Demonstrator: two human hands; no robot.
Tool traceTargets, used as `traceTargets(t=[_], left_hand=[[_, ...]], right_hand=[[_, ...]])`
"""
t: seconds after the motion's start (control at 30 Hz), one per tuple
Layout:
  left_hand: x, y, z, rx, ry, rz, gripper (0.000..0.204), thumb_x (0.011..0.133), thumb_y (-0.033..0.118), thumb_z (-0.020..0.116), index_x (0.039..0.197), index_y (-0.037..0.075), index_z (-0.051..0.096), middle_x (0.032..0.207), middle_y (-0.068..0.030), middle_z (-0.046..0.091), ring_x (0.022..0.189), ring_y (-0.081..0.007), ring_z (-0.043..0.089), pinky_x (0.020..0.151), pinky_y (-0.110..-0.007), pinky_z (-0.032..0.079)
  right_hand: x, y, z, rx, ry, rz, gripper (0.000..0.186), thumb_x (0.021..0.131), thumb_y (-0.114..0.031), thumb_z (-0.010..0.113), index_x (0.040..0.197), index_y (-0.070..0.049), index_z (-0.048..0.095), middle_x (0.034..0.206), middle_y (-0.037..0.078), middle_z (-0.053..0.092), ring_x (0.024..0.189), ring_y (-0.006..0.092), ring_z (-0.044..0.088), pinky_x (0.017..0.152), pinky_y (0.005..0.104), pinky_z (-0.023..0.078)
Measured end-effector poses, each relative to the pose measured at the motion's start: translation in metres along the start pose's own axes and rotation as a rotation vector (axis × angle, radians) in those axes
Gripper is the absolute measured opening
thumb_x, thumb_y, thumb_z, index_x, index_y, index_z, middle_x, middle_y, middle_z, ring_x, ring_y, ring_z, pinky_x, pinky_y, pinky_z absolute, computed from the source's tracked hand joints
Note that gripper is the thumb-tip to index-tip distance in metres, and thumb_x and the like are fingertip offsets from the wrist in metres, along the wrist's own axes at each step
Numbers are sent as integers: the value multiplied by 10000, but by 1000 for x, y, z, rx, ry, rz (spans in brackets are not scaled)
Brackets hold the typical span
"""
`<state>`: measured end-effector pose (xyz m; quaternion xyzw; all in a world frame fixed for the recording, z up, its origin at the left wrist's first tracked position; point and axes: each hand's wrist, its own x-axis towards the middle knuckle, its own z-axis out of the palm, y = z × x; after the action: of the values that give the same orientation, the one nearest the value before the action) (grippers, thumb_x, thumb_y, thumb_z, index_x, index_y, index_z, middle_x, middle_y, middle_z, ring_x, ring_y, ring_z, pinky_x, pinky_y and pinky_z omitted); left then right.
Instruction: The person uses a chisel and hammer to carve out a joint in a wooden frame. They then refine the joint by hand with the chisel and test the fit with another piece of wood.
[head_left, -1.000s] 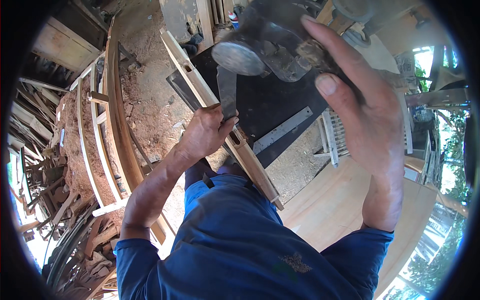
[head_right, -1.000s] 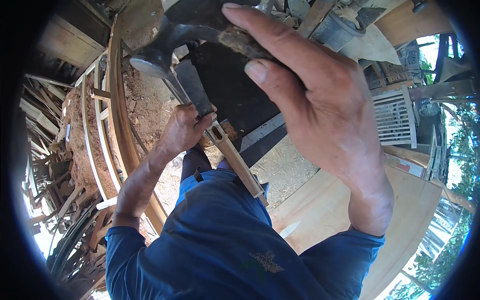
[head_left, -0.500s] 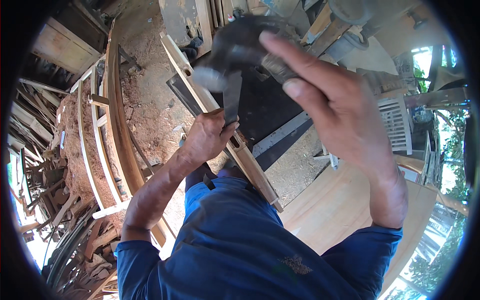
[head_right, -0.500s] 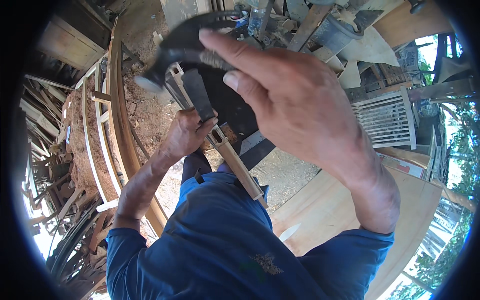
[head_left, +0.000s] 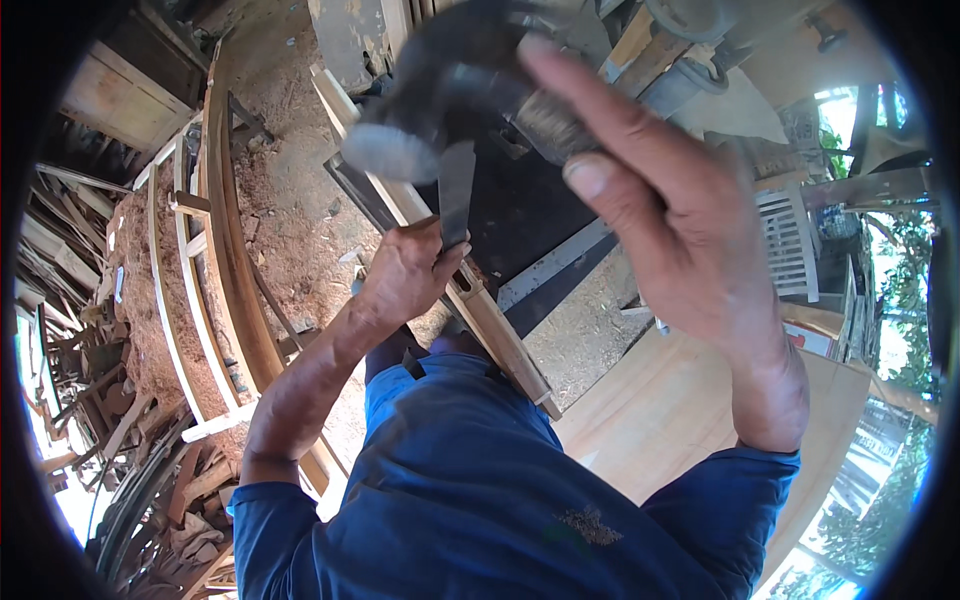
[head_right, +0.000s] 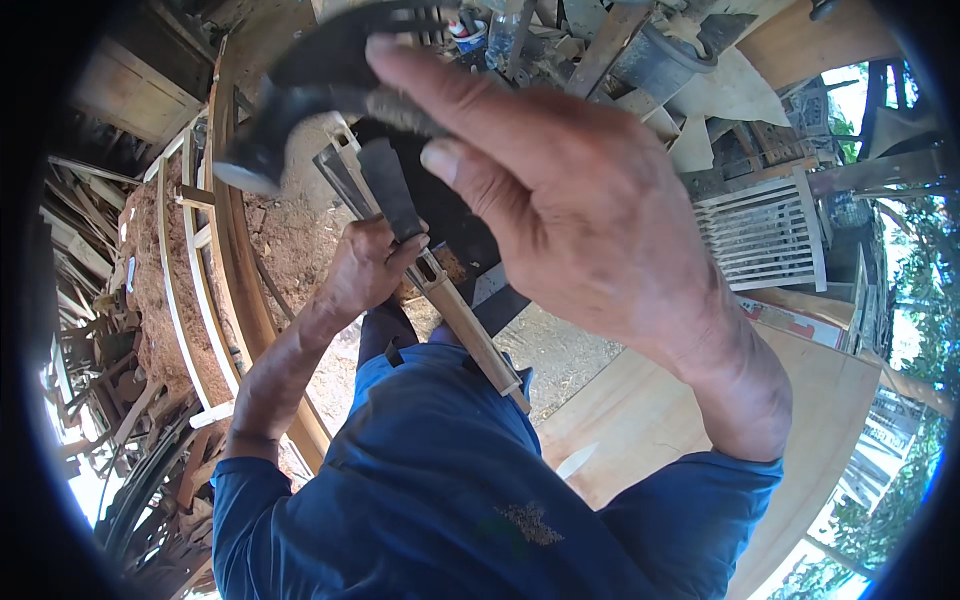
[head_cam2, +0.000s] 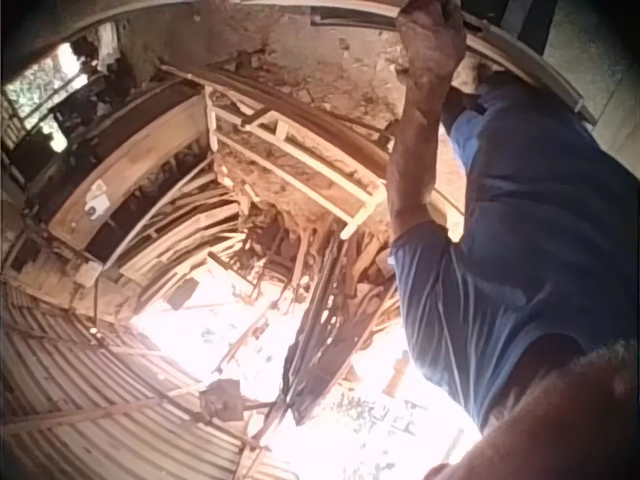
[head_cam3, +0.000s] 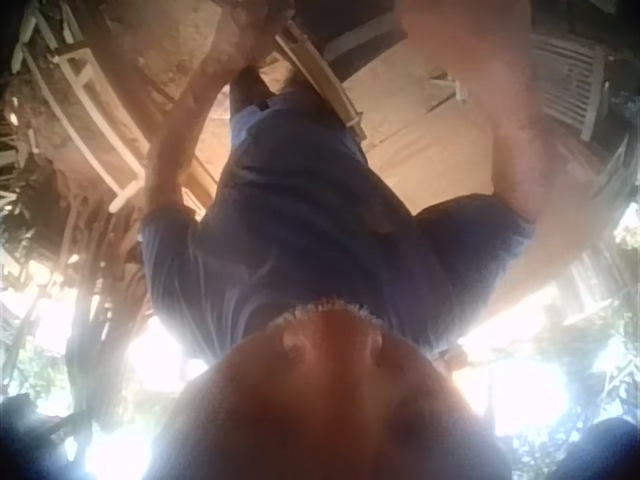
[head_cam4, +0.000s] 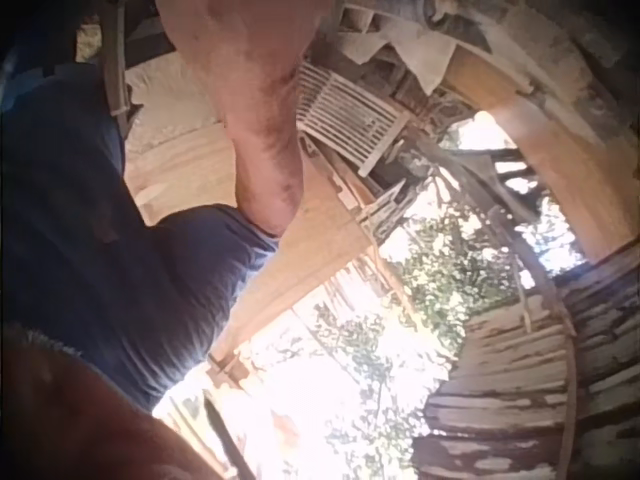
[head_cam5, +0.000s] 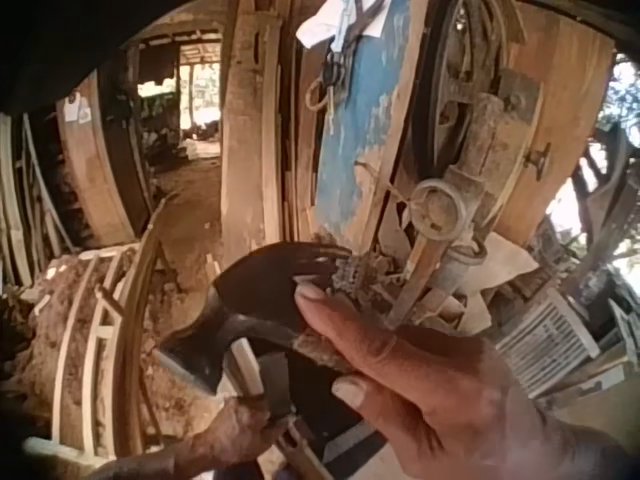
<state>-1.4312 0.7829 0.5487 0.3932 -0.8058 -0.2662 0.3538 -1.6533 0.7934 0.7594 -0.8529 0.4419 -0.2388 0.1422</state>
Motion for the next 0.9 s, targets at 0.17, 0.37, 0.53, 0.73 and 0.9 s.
traceTargets(t=[0.17,0.37,0.53,0.73,0.9], left_hand=[[-1,4,2,71,-14,-3,160,848,55,769,977,-21,711,821,-184,705,719,-357,714,618,-408,558],[4,6,-4,13,-67,-101,146,867,59,741,990,-18,721,846,-179,727,749,-321,738,663,-390,583],[9,0,-15,-129,-64,-231,160,885,75,732,1009,-25,730,864,-173,742,799,-256,760,707,-363,601],[5,6,-20,-128,-86,-298,161,891,69,719,1027,-17,732,876,-193,740,812,-278,762,730,-362,601],[2,5,-24,-47,-120,-236,180,879,61,721,1040,-19,726,891,-199,735,801,-303,755,717,-378,595]], right_hand=[[-6,-2,1,-182,-193,132,496,996,-127,622,1484,-103,537,1381,143,655,1121,232,700,959,330,538],[-13,10,-4,154,125,47,492,1010,-230,625,1480,-104,547,1439,123,617,1281,221,607,1090,336,431],[-15,16,1,84,251,11,544,1013,-356,630,1486,-101,541,1466,102,594,1358,213,534,1150,353,366],[-27,7,-5,104,82,152,563,1011,-396,627,1486,-106,543,1476,99,584,1369,217,521,1156,356,360],[-8,4,3,154,143,45,558,1009,-391,630,1477,-98,552,1473,100,586,1370,220,522,1158,372,364]])
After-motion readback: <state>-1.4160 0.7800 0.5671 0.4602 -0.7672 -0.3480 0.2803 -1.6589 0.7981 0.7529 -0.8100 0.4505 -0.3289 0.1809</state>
